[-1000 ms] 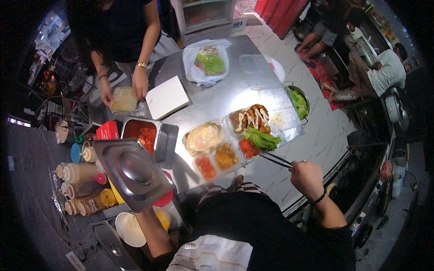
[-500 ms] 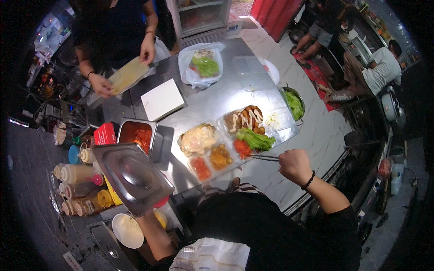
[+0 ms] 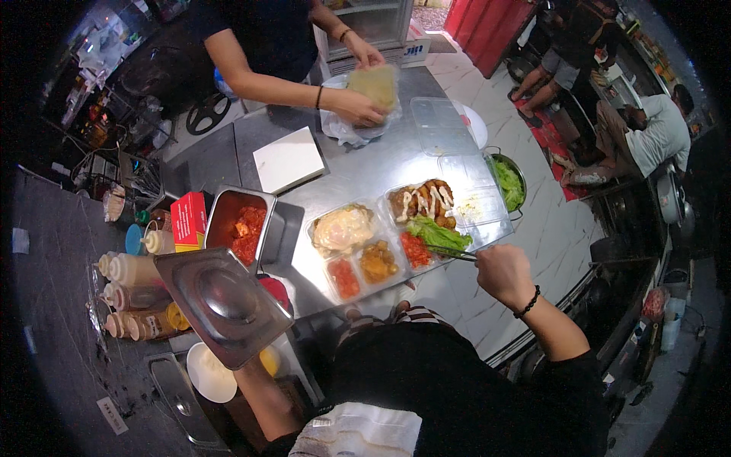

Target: The person assembles a meal in a compartmentalized container by placing fried chicken, rice, and lettuce, then adding sauces and pickled vegetables. The person closes the container and hands it to a coworker for packaging.

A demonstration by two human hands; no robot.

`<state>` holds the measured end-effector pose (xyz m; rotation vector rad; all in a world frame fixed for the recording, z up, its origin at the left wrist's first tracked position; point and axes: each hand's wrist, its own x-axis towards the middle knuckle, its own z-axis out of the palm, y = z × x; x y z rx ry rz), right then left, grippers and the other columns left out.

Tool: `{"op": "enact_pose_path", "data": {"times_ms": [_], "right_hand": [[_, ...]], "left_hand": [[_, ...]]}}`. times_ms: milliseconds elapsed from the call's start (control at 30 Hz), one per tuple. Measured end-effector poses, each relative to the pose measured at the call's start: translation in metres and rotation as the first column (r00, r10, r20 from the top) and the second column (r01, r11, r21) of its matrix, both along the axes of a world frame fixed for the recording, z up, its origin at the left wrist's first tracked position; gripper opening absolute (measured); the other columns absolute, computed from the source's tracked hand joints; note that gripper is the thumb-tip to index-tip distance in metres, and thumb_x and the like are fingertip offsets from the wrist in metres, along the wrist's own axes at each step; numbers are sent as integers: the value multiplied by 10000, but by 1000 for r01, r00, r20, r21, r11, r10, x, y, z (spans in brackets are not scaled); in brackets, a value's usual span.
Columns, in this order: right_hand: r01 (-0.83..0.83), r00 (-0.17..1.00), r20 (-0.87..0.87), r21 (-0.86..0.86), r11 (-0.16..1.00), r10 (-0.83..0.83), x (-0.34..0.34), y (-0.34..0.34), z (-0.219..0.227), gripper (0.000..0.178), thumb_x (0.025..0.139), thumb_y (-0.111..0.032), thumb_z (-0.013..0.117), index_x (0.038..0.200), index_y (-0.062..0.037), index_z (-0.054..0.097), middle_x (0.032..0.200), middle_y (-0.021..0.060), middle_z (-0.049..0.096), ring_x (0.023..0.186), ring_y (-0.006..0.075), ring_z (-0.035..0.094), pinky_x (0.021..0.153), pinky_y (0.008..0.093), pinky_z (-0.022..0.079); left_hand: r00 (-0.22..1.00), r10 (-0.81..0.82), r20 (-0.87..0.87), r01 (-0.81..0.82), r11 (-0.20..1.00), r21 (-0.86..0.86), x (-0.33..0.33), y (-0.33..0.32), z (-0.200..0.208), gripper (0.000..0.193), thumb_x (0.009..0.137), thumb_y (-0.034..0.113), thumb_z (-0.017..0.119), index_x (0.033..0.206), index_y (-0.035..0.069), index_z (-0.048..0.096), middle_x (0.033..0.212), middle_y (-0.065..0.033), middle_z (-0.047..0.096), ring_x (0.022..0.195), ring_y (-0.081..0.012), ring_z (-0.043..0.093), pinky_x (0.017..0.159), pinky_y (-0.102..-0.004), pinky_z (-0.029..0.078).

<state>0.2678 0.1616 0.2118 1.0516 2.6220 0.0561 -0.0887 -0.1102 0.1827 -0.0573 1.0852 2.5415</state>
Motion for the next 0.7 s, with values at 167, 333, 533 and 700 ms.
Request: {"op": "enact_pose_path", "data": {"times_ms": [167, 333, 533, 700], "right_hand": [[-150, 984, -83, 61, 987, 155, 5, 4, -13, 125, 682, -144, 660, 572, -85, 657, 562, 123, 606, 538, 295, 627, 535, 406, 504], [-151, 983, -85, 97, 984, 160, 11, 3, 0, 86, 654, -126, 653, 588, -72, 657, 580, 136, 612, 552, 308, 628, 545, 417, 506], [-170, 979, -116, 7, 985, 170, -1, 7, 10, 89, 660, -125, 630, 644, -54, 682, 655, 158, 651, 624, 316, 661, 565, 420, 516], [-210, 970, -117, 27, 977, 212, -20, 9, -7, 117, 679, -127, 612, 656, -41, 688, 665, 163, 659, 641, 311, 674, 576, 417, 525]], "left_hand": [[1000, 31, 0, -31, 999, -6, 13, -12, 1, 452, 967, 300, 523, 1338, 52, 457, 1224, -64, 567, 1077, -208, 586, 929, -341, 492], [999, 52, -9, -52, 999, 7, 22, -21, 3, 451, 968, 304, 522, 1338, 54, 458, 1223, -65, 569, 1076, -208, 588, 926, -341, 494], [994, 106, -31, -105, 994, 37, 30, -36, 9, 451, 969, 309, 521, 1337, 56, 460, 1221, -65, 571, 1075, -208, 590, 923, -341, 497], [986, 162, -29, -160, 985, 65, 34, -55, 8, 451, 970, 314, 519, 1337, 58, 461, 1219, -66, 573, 1074, -208, 592, 921, -340, 500]]}}
